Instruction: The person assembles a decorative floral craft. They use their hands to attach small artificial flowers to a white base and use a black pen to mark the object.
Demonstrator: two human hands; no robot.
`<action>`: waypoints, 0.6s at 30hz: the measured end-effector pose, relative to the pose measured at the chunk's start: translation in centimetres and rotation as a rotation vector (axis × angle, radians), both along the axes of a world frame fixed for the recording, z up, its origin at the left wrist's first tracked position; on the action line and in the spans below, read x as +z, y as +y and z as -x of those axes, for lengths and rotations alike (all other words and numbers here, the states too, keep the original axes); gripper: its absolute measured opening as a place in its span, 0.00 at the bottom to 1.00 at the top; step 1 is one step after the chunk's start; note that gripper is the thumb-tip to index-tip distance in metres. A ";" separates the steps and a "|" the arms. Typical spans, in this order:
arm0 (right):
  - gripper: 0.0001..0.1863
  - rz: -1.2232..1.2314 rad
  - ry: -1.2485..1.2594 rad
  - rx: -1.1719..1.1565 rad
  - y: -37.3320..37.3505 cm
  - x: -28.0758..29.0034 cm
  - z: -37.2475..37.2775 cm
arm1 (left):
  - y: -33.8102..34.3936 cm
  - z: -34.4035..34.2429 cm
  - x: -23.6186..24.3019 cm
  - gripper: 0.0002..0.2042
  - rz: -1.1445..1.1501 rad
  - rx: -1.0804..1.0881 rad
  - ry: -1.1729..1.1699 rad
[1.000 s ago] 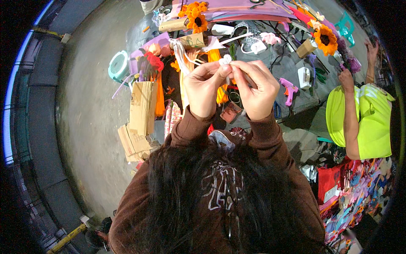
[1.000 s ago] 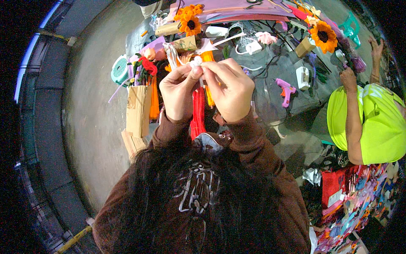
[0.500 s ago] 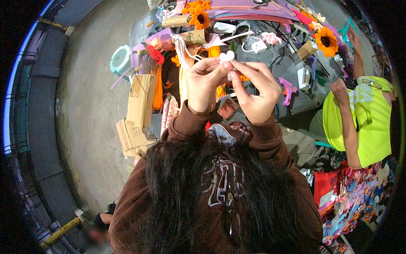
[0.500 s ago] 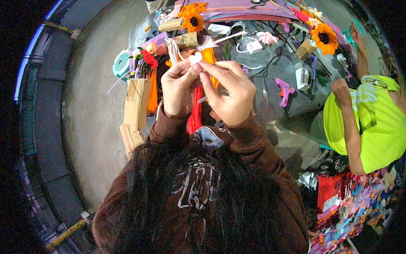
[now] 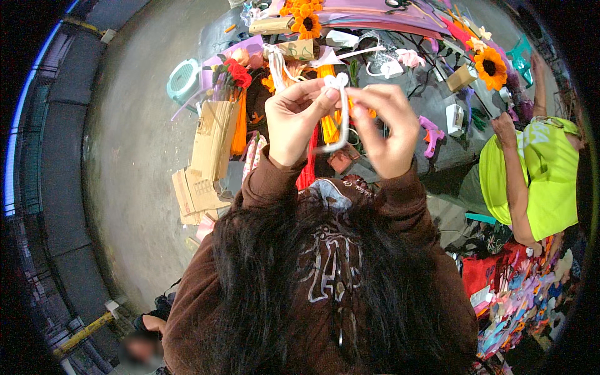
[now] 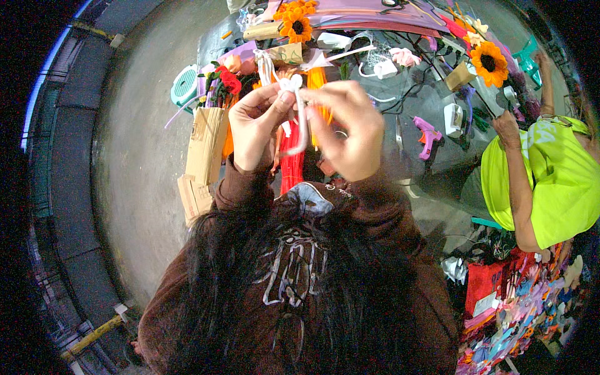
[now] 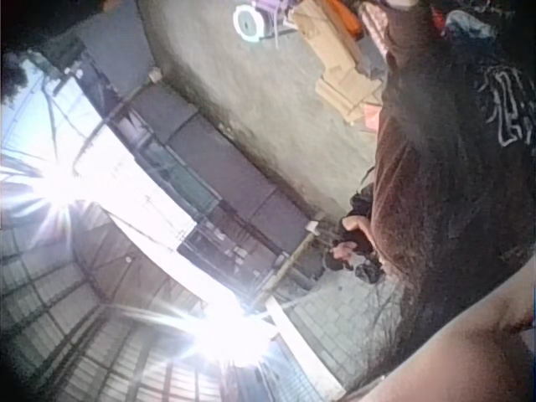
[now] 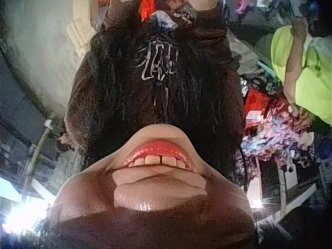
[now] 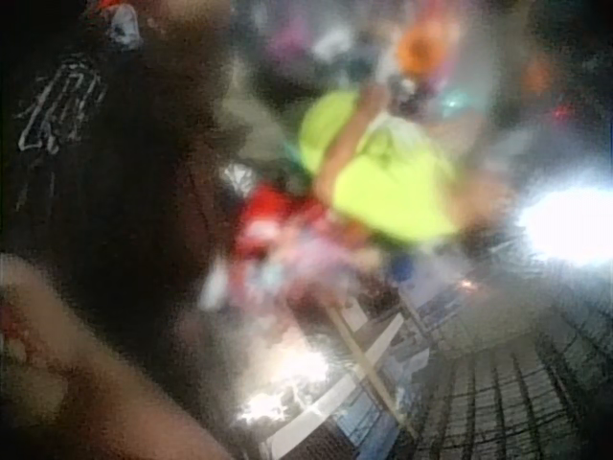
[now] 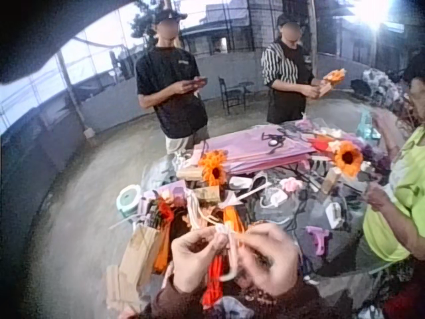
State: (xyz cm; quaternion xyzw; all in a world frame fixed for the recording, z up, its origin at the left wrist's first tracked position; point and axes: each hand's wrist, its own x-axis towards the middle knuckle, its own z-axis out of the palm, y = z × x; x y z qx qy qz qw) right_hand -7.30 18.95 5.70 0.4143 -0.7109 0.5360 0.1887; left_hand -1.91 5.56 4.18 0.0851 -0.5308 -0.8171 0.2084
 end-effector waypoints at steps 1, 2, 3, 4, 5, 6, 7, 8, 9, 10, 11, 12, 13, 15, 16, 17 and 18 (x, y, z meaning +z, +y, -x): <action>0.10 0.154 -0.262 0.013 -0.3 -0.2 0.2 | -0.1 -0.1 0.2 0.11 -0.018 -0.026 0.001; 0.10 0.162 -0.258 0.049 -0.4 0.0 0.5 | -0.2 -0.3 0.3 0.10 -0.094 -0.064 0.009; 0.09 0.167 -0.255 0.084 -0.4 0.8 0.9 | -0.4 -0.3 0.4 0.10 -0.106 -0.115 -0.001; 0.09 0.085 -0.149 0.124 -0.4 1.1 1.4 | -0.6 -0.4 0.5 0.10 -0.118 -0.166 -0.011; 0.09 0.004 -0.044 0.163 -0.3 1.3 2.1 | -0.8 -0.4 0.6 0.10 -0.130 -0.217 -0.020; 0.09 -0.077 0.063 0.204 -0.2 1.5 2.5 | -1.0 -0.4 0.8 0.09 -0.132 -0.260 -0.041; 0.09 -0.075 0.061 0.209 -0.3 1.6 2.6 | -0.9 -0.4 0.9 0.09 -0.148 -0.250 -0.042; 0.08 -0.073 0.058 0.215 -0.4 1.6 2.7 | -0.8 -0.4 0.9 0.09 -0.163 -0.239 -0.043; 0.08 -0.070 0.057 0.220 -0.5 1.7 2.8 | -0.9 -0.4 0.9 0.09 -0.178 -0.229 -0.043; 0.10 -0.081 0.057 0.232 -0.4 1.9 2.9 | -1.0 -0.5 1.0 0.08 -0.147 -0.218 -0.032; 0.10 -0.076 -0.040 0.283 -0.4 2.1 3.0 | -1.3 -0.5 1.2 0.08 -0.120 -0.228 -0.035; 0.11 -0.073 -0.144 0.327 -0.2 2.3 3.0 | -1.6 -0.5 1.1 0.08 -0.096 -0.244 -0.045; 0.11 -0.069 -0.248 0.371 -0.1 2.4 3.1 | -1.9 -0.5 1.1 0.08 -0.072 -0.259 -0.054; 0.11 -0.044 -0.377 0.427 -0.3 2.2 3.3 | -2.1 -0.6 1.5 0.08 -0.019 -0.254 -0.071; 0.11 -0.042 -0.423 0.430 -0.4 2.2 3.2 | -2.1 -0.7 1.6 0.08 -0.002 -0.255 -0.070; 0.11 -0.040 -0.468 0.433 -0.4 2.2 3.0 | -2.1 -0.9 1.7 0.08 0.015 -0.256 -0.070; 0.10 -0.052 -0.450 0.412 -0.5 2.4 3.1 | -2.1 -0.9 1.7 0.08 -0.006 -0.249 -0.088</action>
